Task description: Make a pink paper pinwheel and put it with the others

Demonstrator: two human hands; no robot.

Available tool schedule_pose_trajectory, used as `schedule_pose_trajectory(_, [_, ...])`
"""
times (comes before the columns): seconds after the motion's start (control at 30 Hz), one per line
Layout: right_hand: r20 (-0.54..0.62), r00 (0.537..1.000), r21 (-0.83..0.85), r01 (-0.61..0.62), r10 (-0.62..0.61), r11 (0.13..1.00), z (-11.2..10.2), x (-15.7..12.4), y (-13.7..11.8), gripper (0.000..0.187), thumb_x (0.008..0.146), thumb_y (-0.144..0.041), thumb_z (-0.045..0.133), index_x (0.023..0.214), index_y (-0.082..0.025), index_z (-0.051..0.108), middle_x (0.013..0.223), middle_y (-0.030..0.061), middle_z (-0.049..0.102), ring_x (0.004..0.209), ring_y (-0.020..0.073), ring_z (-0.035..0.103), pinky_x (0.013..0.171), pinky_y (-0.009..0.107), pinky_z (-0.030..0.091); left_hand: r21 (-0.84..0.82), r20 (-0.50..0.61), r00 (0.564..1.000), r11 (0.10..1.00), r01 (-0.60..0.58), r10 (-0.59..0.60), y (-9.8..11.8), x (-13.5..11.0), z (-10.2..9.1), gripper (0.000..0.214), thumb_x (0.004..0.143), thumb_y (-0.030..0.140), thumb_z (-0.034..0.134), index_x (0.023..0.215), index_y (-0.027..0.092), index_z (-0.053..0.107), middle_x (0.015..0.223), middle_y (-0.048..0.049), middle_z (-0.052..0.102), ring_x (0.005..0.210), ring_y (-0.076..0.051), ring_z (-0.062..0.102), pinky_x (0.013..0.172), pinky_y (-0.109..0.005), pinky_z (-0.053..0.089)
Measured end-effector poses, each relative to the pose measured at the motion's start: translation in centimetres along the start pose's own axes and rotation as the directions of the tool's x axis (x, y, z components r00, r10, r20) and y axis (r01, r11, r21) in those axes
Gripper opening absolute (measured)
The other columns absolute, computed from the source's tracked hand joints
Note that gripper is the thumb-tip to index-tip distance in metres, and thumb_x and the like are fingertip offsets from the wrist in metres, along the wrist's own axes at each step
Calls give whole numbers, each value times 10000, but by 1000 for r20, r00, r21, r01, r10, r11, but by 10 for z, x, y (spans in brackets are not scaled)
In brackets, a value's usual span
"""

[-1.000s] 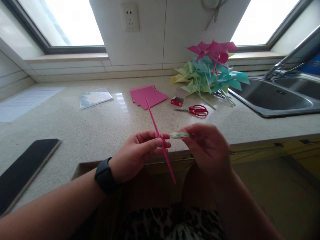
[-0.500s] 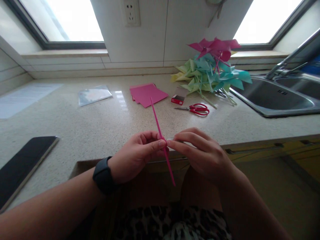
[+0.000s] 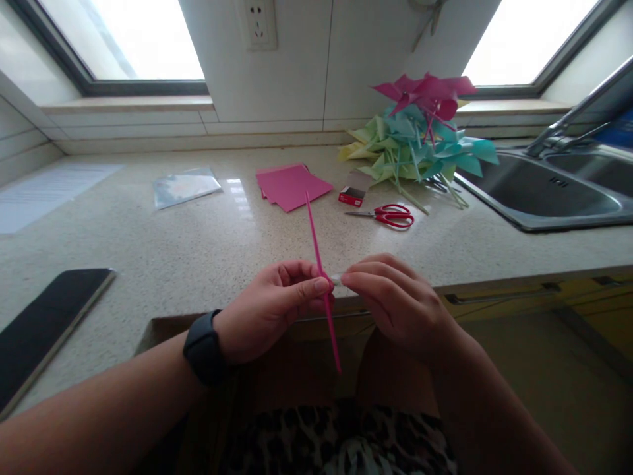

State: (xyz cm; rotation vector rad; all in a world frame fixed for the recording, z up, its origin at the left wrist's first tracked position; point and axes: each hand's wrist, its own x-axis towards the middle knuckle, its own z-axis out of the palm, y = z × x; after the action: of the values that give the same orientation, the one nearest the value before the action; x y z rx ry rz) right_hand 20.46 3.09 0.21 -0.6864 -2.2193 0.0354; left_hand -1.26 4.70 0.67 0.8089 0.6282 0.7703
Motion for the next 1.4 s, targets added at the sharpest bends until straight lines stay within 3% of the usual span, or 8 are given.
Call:
schedule_pose_trajectory(0.3, [-87,996,19,-17,19,1000,-1,-1,-4,330,895,13,578,1169,-171,593,1018,90,689,944,199,616,820,360,548,5,-30,1000,1000,-3,3,-1,0,0,151,799,204,813,815,109,698,755,-12,690,688,-75,641,704,-168,533])
schedule_pose_trajectory(0.57, [25,999,-86,50,-48,995,-6,5,-11,292,920,-29,588,1201,-109,597,1092,109,705,993,237,594,856,386,535,3,-66,998,1000,-11,11,-4,2,-2,146,814,182,801,830,109,676,765,-11,702,701,-74,658,723,-171,547])
schedule_pose_trajectory(1.4, [170,985,-163,19,9,987,-17,13,-25,166,985,-99,519,1128,-96,603,1019,115,697,943,236,573,839,398,503,172,-112,992,984,-39,59,-4,-3,-1,182,790,253,825,806,135,688,739,2,715,683,-76,635,717,-194,502])
